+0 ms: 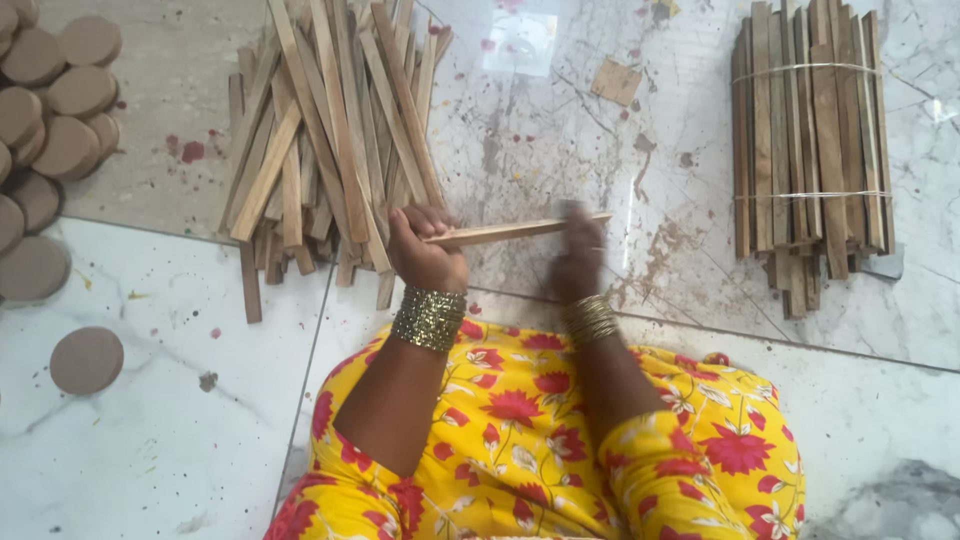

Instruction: The person sits on the floor and sorts thin wooden strips, picking one strip at a time, running a hand along its length to feel it, and placing it into one of the piles on the floor. They continue handling strips one by one throughout the episode.

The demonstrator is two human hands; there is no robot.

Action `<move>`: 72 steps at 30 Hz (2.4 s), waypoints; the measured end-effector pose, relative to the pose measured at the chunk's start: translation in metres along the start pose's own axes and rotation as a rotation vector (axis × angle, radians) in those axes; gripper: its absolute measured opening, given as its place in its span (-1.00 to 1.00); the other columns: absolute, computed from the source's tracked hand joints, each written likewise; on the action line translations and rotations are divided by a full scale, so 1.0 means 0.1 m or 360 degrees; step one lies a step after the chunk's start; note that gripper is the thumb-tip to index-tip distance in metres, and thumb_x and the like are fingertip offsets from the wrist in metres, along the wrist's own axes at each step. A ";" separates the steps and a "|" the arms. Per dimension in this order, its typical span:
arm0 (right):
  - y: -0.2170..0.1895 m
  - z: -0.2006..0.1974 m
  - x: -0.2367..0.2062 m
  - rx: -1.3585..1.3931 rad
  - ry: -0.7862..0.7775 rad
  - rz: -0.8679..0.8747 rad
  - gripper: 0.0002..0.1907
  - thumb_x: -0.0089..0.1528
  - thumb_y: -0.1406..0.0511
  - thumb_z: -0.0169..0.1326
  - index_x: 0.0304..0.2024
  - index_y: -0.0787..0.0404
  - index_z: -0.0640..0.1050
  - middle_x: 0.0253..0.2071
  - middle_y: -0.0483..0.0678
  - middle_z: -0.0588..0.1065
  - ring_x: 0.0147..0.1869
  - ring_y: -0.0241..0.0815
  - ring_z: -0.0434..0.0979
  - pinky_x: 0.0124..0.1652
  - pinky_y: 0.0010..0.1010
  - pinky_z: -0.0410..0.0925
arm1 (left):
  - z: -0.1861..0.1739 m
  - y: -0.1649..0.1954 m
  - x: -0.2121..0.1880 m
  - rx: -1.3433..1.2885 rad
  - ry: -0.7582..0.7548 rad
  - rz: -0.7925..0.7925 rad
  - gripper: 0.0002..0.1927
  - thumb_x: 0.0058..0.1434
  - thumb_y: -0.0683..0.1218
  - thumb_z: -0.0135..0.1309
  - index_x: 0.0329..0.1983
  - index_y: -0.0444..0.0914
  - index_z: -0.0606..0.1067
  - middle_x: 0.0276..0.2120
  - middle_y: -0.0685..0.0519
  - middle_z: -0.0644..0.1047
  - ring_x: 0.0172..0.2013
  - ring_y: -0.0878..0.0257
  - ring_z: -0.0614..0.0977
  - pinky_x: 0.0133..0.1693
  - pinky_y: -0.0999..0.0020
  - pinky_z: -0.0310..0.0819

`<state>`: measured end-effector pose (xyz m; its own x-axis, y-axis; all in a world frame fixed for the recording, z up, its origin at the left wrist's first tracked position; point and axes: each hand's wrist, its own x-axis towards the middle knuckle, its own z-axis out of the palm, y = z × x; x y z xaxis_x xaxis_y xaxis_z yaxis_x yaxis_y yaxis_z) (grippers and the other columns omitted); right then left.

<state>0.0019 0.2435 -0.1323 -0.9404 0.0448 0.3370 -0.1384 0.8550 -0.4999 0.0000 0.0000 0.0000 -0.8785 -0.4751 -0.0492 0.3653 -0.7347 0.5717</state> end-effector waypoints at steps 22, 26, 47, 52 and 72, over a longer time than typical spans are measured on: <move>-0.74 -0.62 0.08 0.0305 0.0085 0.0260 -0.30 0.17 0.56 -0.22 0.42 0.33 0.32 0.38 0.23 0.34 0.48 0.12 0.26 0.45 -0.08 0.10 | 0.23 0.06 -0.04 0.0036 0.0396 -0.0256 -0.55 0.45 0.15 -0.18 -0.53 -0.15 0.22 -0.59 0.08 0.30 -0.48 0.24 0.35 -0.30 0.26 0.31; -1.29 -0.28 -0.05 0.0378 0.0017 -0.0665 -0.21 -0.02 0.58 -0.14 0.33 0.37 0.35 0.40 0.22 0.33 0.57 0.16 0.11 0.46 -0.04 0.03 | 0.14 0.07 -0.02 0.0133 0.0395 -0.0208 -0.54 0.45 0.15 -0.21 -0.53 -0.16 0.23 -0.56 0.07 0.33 -0.45 0.24 0.38 -0.23 0.26 0.36; -1.25 -0.33 -0.01 0.0498 0.0133 -0.0721 -0.16 -0.02 0.64 -0.22 0.35 0.26 0.40 0.34 0.14 0.42 0.49 0.07 0.32 0.44 -0.13 0.17 | 0.09 0.11 -0.05 -0.0035 0.0118 -0.0111 -0.56 0.49 0.06 -0.15 -0.53 -0.16 0.23 -0.58 0.08 0.28 -0.47 0.23 0.35 -0.26 0.20 0.36; -0.65 -0.77 0.13 0.0187 -0.0026 0.0480 -0.37 0.21 0.53 -0.15 0.35 0.22 0.43 0.14 0.16 0.51 0.23 0.08 0.46 0.28 -0.11 0.28 | 0.19 0.12 -0.09 -0.0122 -0.0240 -0.0002 -0.56 0.50 0.01 -0.12 -0.54 -0.16 0.23 -0.61 0.08 0.27 -0.49 0.24 0.33 -0.31 0.21 0.30; -0.67 -0.76 0.19 0.0111 -0.0070 0.0665 -0.38 0.22 0.47 -0.19 0.32 0.06 0.47 0.05 0.13 0.55 0.09 0.04 0.48 0.15 -0.14 0.36 | 0.21 0.25 -0.02 -0.0086 -0.0519 0.0101 -0.54 0.45 -0.03 -0.07 -0.62 -0.15 0.19 -0.56 0.07 0.29 -0.40 0.22 0.36 -0.18 0.22 0.32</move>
<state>0.0166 0.2266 -0.0319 -0.9323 0.3565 0.0605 0.2380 0.7309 -0.6397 0.0044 -0.0075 0.0316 -0.9025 -0.3472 0.2548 0.4306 -0.7372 0.5207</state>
